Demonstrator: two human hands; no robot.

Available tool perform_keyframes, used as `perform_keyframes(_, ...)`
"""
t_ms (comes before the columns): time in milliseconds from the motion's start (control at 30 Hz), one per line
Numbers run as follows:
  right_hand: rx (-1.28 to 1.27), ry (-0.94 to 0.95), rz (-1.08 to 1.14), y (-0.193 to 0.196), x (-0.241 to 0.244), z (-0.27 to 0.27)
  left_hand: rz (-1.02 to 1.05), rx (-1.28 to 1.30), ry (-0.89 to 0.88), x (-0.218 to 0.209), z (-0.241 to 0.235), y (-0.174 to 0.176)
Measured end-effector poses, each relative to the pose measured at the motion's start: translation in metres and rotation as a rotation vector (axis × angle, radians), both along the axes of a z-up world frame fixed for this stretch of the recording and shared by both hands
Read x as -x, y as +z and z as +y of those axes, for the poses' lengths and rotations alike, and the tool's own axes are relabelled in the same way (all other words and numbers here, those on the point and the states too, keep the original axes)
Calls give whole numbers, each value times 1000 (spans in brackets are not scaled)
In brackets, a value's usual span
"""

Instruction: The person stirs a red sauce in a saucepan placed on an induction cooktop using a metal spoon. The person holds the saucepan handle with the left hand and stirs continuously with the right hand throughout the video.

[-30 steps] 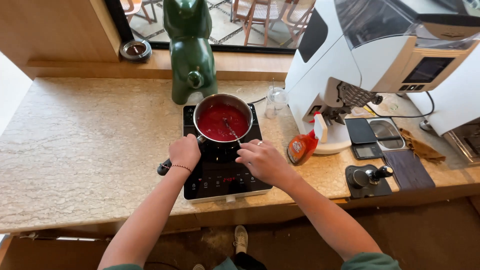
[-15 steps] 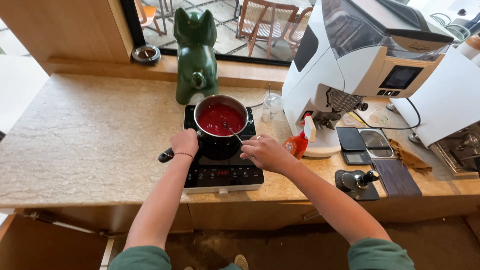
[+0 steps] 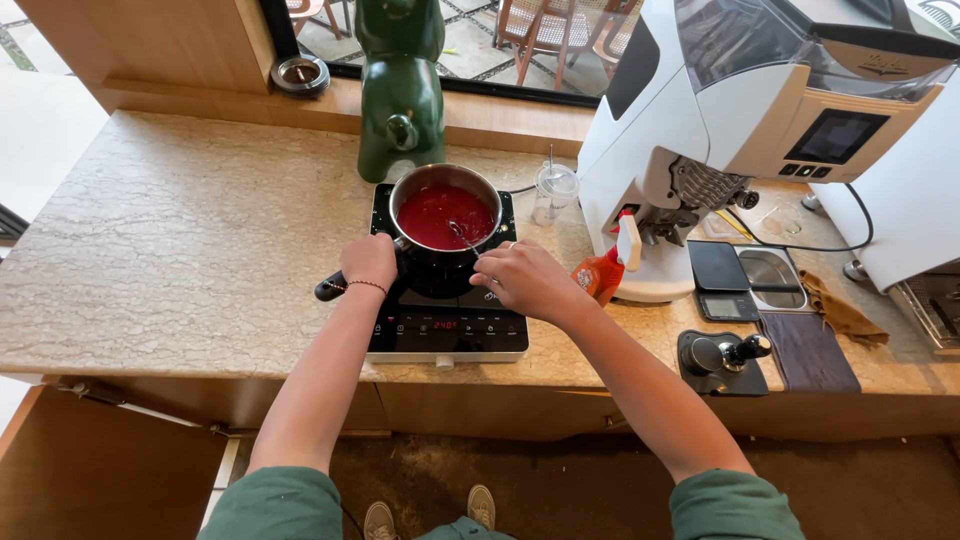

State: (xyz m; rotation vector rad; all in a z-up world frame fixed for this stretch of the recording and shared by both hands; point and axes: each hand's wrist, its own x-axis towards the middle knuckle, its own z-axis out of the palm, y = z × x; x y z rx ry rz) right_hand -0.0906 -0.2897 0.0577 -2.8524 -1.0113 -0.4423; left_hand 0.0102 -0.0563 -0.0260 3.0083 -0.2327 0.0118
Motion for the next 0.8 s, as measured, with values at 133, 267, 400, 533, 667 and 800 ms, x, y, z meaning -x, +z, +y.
perform_keyframes(133,-83,20,25,0,-15,16,-8,2,4,-1,-1,-1)
perform_keyframes(267,-37,-74,-3,-10,-27,5,-8,-1,-15,-2,2,-5)
perform_keyframes(400,72,-95,-16,-8,-10,3,11,1,-13,-2,0,-1)
perform_keyframes(533,83,0,-31,6,6,28,4,-7,-17,-1,1,-5)
perform_keyframes(667,-19,-15,-1,3,-17,25,-7,4,-15,-5,1,-10)
perform_keyframes(800,36,-120,-24,-7,-16,6,1,2,-22,-4,2,-5)
